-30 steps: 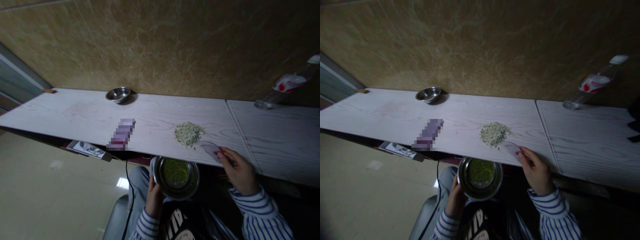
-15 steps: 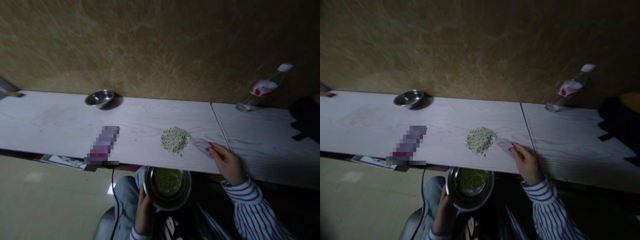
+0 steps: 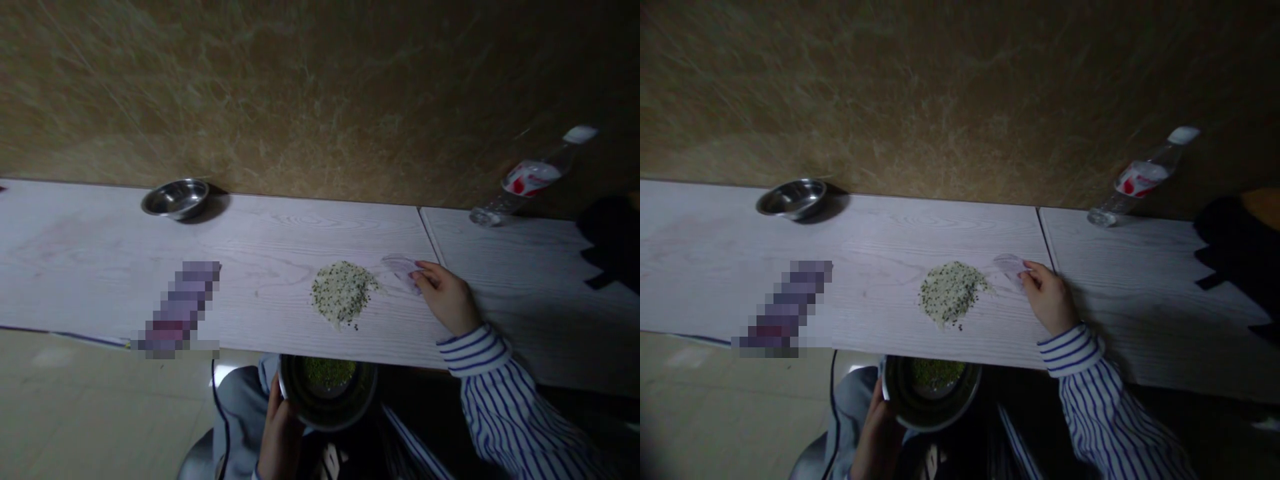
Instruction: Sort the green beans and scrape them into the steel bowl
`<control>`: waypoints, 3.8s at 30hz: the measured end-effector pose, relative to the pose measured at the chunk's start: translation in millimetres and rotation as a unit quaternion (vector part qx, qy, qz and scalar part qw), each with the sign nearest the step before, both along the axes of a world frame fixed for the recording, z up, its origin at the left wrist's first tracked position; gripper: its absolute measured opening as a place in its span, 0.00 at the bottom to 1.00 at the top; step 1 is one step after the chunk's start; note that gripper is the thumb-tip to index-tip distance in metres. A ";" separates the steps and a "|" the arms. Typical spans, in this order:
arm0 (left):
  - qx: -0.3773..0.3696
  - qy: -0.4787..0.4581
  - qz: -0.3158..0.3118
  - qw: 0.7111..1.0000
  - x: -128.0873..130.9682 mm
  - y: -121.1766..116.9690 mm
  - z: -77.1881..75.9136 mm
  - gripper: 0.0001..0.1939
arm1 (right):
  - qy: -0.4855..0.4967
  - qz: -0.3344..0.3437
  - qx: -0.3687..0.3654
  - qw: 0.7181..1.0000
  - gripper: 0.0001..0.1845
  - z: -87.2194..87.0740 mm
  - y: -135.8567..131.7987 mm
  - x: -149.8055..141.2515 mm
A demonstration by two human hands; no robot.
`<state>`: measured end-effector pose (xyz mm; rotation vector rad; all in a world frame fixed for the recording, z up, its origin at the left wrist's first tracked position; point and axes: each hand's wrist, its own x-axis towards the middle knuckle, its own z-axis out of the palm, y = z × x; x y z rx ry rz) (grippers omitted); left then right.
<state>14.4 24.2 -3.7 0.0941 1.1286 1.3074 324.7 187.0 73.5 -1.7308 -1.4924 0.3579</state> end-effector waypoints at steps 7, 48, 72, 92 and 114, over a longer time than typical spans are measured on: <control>-0.003 0.008 0.008 1.000 -1.3 6.4 -3.2 0.35 | 0.001 0.064 -0.018 0.998 0.15 3.2 -4.9 -22.0; -0.014 0.012 0.001 1.000 2.8 -0.3 -2.2 0.30 | -0.053 0.210 0.026 0.976 0.12 26.9 6.9 -68.4; -0.003 0.023 0.006 1.000 9.6 0.8 10.6 0.26 | -0.002 0.169 0.029 0.985 0.13 22.3 3.1 -54.9; 0.018 -0.004 -0.026 0.999 4.9 -3.7 -5.0 0.25 | -0.110 0.156 0.106 0.976 0.11 17.4 -24.8 -53.3; 0.013 0.000 -0.029 0.999 10.3 -4.4 -2.3 0.29 | -0.044 0.143 0.024 0.988 0.12 14.2 -40.5 -47.5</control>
